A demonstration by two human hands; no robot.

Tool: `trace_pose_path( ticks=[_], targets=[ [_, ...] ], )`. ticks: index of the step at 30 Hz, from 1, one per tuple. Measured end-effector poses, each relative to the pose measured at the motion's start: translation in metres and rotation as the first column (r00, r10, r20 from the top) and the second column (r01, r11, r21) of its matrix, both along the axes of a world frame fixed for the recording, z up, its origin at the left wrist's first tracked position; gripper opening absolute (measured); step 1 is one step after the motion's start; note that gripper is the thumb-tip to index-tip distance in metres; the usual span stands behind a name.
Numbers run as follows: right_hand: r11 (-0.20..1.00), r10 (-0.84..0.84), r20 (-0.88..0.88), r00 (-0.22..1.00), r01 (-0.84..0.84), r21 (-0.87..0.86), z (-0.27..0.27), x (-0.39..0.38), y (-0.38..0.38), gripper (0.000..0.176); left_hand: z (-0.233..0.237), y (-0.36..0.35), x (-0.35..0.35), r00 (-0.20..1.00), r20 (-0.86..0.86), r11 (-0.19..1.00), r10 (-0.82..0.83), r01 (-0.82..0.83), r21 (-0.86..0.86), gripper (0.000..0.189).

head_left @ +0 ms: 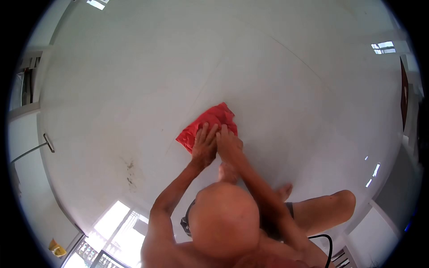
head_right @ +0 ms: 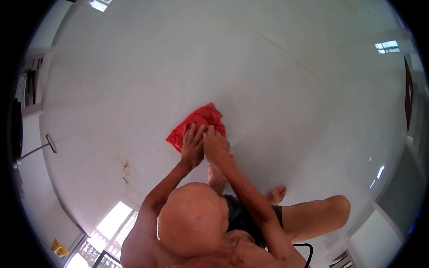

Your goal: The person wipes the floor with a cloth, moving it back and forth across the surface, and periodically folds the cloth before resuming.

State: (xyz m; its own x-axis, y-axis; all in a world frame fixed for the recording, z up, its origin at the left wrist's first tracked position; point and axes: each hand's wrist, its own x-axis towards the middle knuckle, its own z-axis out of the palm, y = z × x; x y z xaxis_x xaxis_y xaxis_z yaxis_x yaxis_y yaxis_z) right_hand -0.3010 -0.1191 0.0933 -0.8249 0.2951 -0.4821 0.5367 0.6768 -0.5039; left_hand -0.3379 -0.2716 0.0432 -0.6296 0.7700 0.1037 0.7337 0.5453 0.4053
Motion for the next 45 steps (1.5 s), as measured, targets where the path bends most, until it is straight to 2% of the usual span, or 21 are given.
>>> trace_pose_path(
  ticks=[1, 4, 7, 9, 11, 13, 15, 17, 19, 24, 26, 27, 28, 29, 30, 32, 34, 37, 39, 41, 45],
  targets=[
    [1.000, -0.026, 0.028, 0.999, 0.026, 0.009, 0.002, 0.008, 0.000, 0.037, 0.000, 0.001, 0.005, 1.000, -0.006, 1.000, -0.030, 0.029, -0.007, 0.049],
    [0.987, 0.007, -0.327, 0.945, 0.046, 0.154, -0.034, 0.013, -0.006, 0.028, -0.008, 0.004, 0.000, 0.999, -0.015, 0.999, -0.030, 0.029, -0.037, 0.049],
    [0.990, -0.016, -0.230, 0.973, 0.048, 0.135, -0.023, -0.020, 0.002, 0.028, -0.010, 0.014, -0.022, 0.999, 0.043, 0.990, 0.029, -0.023, -0.138, 0.055],
    [0.975, 0.055, -0.421, 0.905, 0.042, 0.217, -0.064, -0.044, 0.008, 0.026, -0.012, 0.030, -0.047, 0.997, 0.052, 0.980, 0.061, -0.050, -0.190, 0.065],
    [0.978, 0.006, -0.312, 0.950, 0.059, 0.198, -0.052, -0.081, 0.019, 0.029, -0.017, 0.044, -0.075, 0.993, -0.069, 0.987, 0.100, -0.107, -0.116, 0.062],
    [0.945, 0.117, -0.216, 0.969, -0.042, 0.324, -0.016, -0.110, 0.035, 0.033, -0.015, 0.063, -0.103, 0.983, -0.133, 0.987, 0.129, -0.140, -0.079, 0.061],
    [0.962, 0.085, -0.326, 0.942, 0.008, 0.273, -0.051, -0.133, 0.051, 0.034, -0.020, 0.081, -0.125, 0.969, -0.193, 0.987, 0.152, -0.159, -0.020, 0.058],
    [0.986, 0.030, -0.309, 0.951, 0.022, 0.162, -0.048, -0.141, 0.072, 0.034, -0.018, 0.097, -0.136, 0.964, -0.205, 0.983, 0.171, -0.180, -0.027, 0.057],
    [0.999, -0.046, -0.157, 0.987, 0.047, 0.004, -0.017, -0.144, 0.094, 0.034, -0.008, 0.111, -0.146, 0.964, -0.193, 0.982, 0.182, -0.190, -0.023, 0.051],
    [0.941, 0.293, 0.062, 0.954, -0.299, 0.156, 0.047, -0.104, 0.155, 0.022, -0.019, 0.136, -0.158, 0.966, -0.200, 0.986, 0.164, -0.158, 0.048, 0.051],
    [0.753, 0.464, 0.379, 0.801, -0.582, 0.306, 0.061, -0.082, 0.206, 0.018, -0.019, 0.158, -0.157, 0.976, -0.176, 0.990, 0.132, -0.123, 0.064, 0.052],
    [0.740, 0.449, 0.421, 0.788, -0.592, 0.319, 0.079, -0.063, 0.233, 0.018, -0.017, 0.167, -0.154, 0.980, -0.164, 0.992, 0.116, -0.106, 0.069, 0.052],
    [0.636, 0.430, 0.607, 0.669, -0.701, 0.322, 0.117, -0.052, 0.250, 0.019, -0.017, 0.173, -0.152, 0.979, -0.167, 0.992, 0.114, -0.104, 0.071, 0.052],
    [0.757, 0.346, 0.528, 0.776, -0.563, 0.332, 0.143, -0.028, 0.272, 0.019, -0.014, 0.172, -0.150, 0.979, -0.172, 0.992, 0.113, -0.102, 0.075, 0.052],
    [0.689, 0.365, 0.492, 0.791, -0.584, 0.428, 0.147, 0.000, 0.307, 0.028, -0.015, 0.177, -0.149, 0.978, -0.177, 0.992, 0.113, -0.101, 0.074, 0.052],
    [0.744, 0.173, 0.533, 0.828, -0.465, 0.480, 0.217, 0.025, 0.318, 0.025, -0.016, 0.176, -0.150, 0.983, -0.154, 0.989, 0.097, -0.079, 0.124, 0.052],
    [0.729, 0.095, 0.412, 0.906, -0.345, 0.591, 0.212, 0.078, 0.354, 0.022, -0.022, 0.175, -0.151, 0.984, -0.159, 0.987, 0.076, -0.051, 0.155, 0.050],
    [0.805, -0.038, 0.300, 0.953, -0.148, 0.574, 0.213, 0.113, 0.340, 0.022, -0.029, 0.172, -0.156, 0.982, -0.189, 0.982, -0.015, 0.050, 0.182, 0.049],
    [0.899, -0.061, 0.315, 0.947, -0.085, 0.429, 0.173, 0.125, 0.329, 0.027, -0.029, 0.169, -0.154, 0.978, -0.172, 0.969, -0.116, 0.149, 0.198, 0.048],
    [0.967, -0.056, 0.208, 0.977, 0.001, 0.256, 0.125, 0.122, 0.305, 0.035, -0.027, 0.169, -0.149, 0.967, -0.160, 0.950, -0.197, 0.228, 0.212, 0.047],
    [0.998, -0.012, 0.041, 0.999, 0.010, 0.055, 0.083, 0.036, 0.215, 0.034, -0.012, 0.159, -0.150, 0.940, -0.111, 0.919, -0.321, 0.338, 0.205, 0.048]
  ],
)
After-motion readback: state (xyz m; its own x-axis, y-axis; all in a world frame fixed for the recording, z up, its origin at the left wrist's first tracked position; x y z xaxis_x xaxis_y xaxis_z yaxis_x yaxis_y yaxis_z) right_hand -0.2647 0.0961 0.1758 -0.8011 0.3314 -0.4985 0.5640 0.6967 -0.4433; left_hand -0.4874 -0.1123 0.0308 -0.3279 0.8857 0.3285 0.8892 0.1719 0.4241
